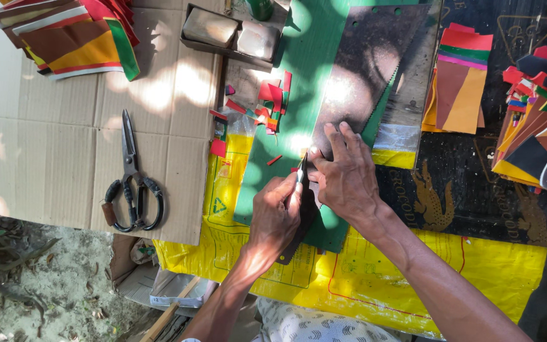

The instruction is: The person uses a utility knife and a metal saw as a straightedge to cut small rectangular pieces from a stack of multicolored paper. The cut pieces are set aside on the table while the person continues cutting additional pieces.

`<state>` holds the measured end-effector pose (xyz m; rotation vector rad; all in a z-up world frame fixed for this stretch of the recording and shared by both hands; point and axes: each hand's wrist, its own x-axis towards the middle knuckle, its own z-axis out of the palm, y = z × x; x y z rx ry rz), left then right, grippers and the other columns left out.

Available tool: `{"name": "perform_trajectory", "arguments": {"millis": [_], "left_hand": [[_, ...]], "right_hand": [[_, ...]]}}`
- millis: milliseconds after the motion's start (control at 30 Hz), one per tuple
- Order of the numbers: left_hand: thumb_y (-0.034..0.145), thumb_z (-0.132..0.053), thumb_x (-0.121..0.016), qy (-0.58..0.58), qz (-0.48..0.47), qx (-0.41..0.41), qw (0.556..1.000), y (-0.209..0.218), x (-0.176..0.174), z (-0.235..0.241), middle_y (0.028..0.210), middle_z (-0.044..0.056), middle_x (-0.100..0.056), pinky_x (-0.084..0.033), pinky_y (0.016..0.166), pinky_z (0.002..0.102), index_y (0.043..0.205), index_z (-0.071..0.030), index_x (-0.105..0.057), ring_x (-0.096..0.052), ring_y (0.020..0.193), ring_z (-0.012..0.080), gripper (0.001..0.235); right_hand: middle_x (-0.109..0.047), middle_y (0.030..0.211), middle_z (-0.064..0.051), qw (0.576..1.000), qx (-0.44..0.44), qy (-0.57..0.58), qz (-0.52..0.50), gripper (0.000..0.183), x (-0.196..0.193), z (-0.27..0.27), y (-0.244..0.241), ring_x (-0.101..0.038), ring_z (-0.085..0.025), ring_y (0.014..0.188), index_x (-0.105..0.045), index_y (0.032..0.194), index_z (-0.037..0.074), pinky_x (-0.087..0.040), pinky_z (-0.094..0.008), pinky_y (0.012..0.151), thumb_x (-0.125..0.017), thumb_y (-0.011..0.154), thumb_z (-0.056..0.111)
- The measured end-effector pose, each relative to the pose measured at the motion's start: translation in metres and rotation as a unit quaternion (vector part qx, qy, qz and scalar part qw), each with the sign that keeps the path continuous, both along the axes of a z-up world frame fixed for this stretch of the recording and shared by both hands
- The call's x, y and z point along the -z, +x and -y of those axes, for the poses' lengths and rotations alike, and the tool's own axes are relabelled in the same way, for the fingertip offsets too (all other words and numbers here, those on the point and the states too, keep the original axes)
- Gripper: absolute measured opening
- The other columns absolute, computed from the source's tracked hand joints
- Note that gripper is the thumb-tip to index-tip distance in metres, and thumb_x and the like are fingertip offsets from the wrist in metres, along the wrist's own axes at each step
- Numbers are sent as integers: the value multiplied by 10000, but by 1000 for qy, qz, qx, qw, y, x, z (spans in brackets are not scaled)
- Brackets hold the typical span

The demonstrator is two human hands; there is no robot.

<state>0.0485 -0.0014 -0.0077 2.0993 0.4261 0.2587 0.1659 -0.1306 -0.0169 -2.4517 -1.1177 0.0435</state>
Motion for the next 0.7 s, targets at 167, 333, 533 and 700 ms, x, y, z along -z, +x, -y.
{"name": "perform_trajectory", "arguments": {"millis": [167,333,533,700], "left_hand": [[947,-41,-630,16,-12,3,1000,1,-5,0,833,207,-651,-498,643,449,1144,-26,-701,-654,757,386,210],[964,-47,-628,5,4,9,1000,4,-8,0,838,204,-645,-497,644,449,1121,-27,-690,-651,761,382,170],[921,-22,-621,0,-37,18,999,1,-6,-3,794,211,-620,-476,605,463,1071,-28,-690,-629,707,401,165],[954,-31,-607,33,-17,27,999,-2,6,1,832,208,-628,-474,623,476,1040,-17,-647,-632,740,415,96]], "right_hand": [[-525,1421,-267,1000,4,1,3,378,-1,-1,0,-458,-479,1354,-764,1118,63,-386,-585,1097,-762,758,180],[-524,1415,-262,1000,3,-4,5,390,-2,-1,0,-463,-480,1349,-765,1128,61,-385,-588,1099,-764,755,174],[-521,1419,-266,1000,1,-5,2,390,0,1,0,-461,-480,1348,-767,1124,61,-383,-584,1100,-764,751,175],[-531,1432,-248,1000,3,-3,8,361,1,-1,0,-465,-464,1360,-776,1108,59,-395,-568,1094,-784,773,193]]}}
